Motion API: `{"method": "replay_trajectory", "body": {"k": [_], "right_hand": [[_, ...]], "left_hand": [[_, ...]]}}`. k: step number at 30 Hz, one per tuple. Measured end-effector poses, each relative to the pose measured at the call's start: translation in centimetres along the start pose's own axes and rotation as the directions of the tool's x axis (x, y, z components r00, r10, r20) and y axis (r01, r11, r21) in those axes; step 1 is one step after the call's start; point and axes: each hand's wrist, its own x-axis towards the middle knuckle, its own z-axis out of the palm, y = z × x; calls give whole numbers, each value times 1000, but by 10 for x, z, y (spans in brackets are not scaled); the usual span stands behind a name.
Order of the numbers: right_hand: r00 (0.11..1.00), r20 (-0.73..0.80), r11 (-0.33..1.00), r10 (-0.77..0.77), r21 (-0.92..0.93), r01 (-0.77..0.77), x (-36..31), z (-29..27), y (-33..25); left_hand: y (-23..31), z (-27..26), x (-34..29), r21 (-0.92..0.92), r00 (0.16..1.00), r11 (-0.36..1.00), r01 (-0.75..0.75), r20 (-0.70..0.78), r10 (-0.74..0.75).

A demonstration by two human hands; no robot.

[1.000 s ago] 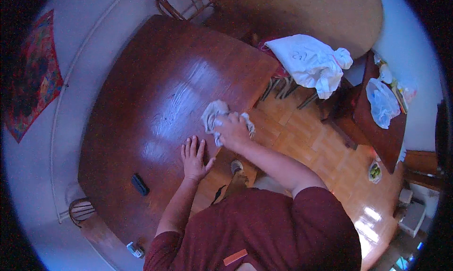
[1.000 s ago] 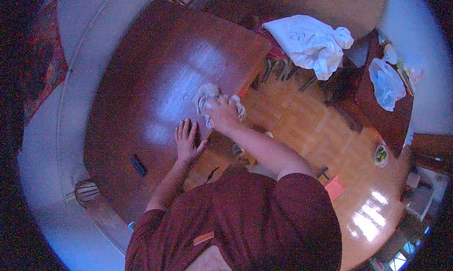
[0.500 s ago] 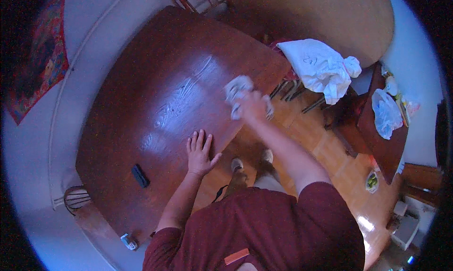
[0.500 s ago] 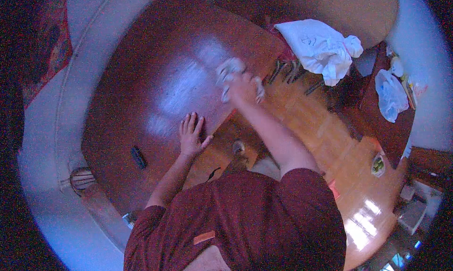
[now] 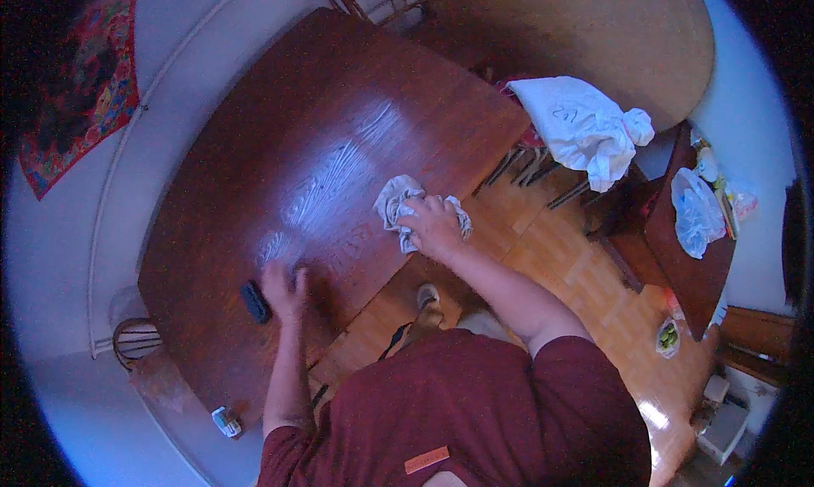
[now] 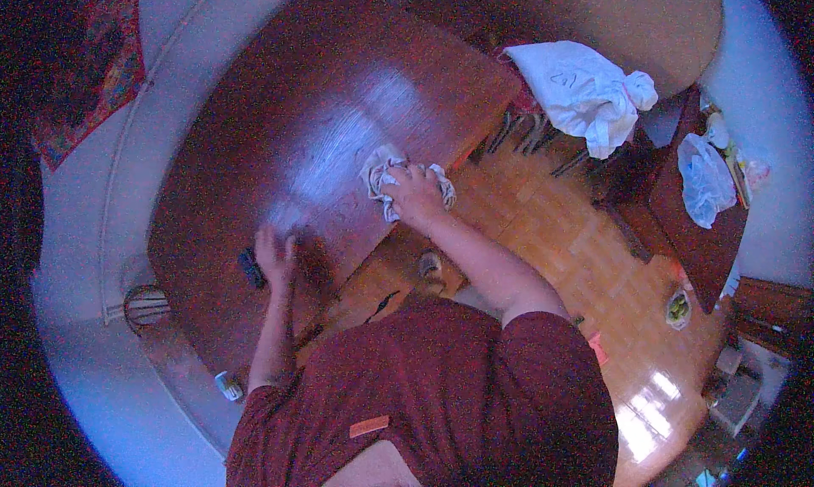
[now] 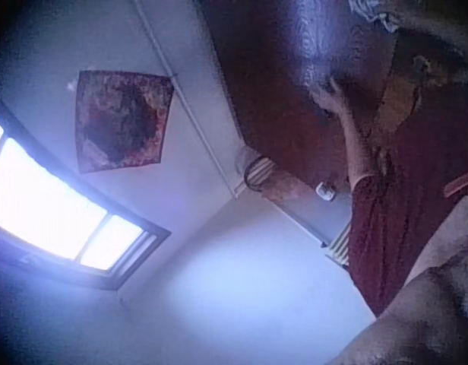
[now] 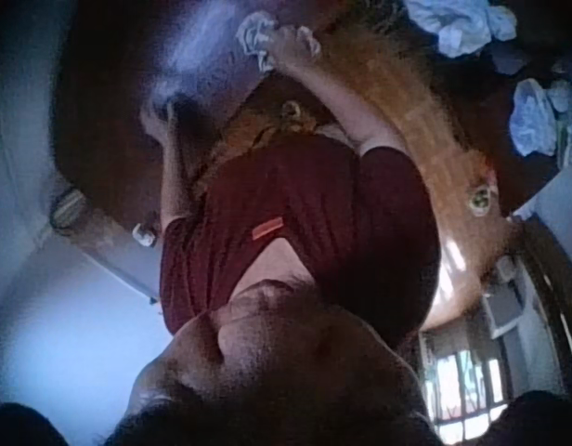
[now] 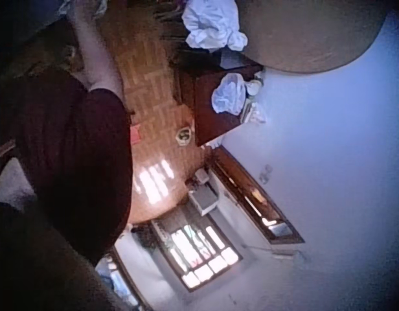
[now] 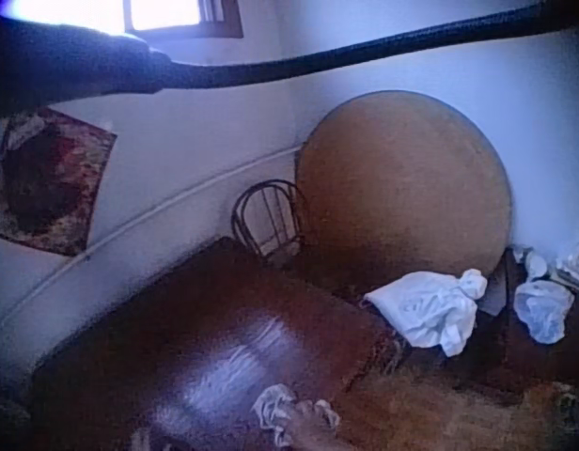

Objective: The person wipes the surface of a wooden table with a white cloth, moving methodically across the tabletop. They briefly pick up a black object from the table, hold it, and then continue wiping the surface.

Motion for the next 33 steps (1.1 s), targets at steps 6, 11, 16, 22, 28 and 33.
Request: {"method": "replay_trajectory", "body": {"k": [6,11,16,22,28,33], "right_hand": [[999,-34,1000,-23,-19,22,-1,3,3],[997,-74,1000,-21,-17,20,-2,2,1],[995,-96,999,-38,-26,36,-2,5,6],[993,-106,999,-44,-8,43,-2,6,3],[998,-66,999,-16,-34,13,-2,6,5],[999,5,998,-31,45,31,1,1,7]], "left_hand": [[-51,-15,-38,365,799,735,572,-48,-599],[-69,-13,-40,300,756,713,633,-41,-654],[-61,-10,-28,256,689,662,704,-21,-724],[-46,9,-17,-535,761,621,573,65,-646],[81,-24,54,-737,650,-472,484,664,-370],[115,-12,67,-452,644,-776,439,761,-79]]}}
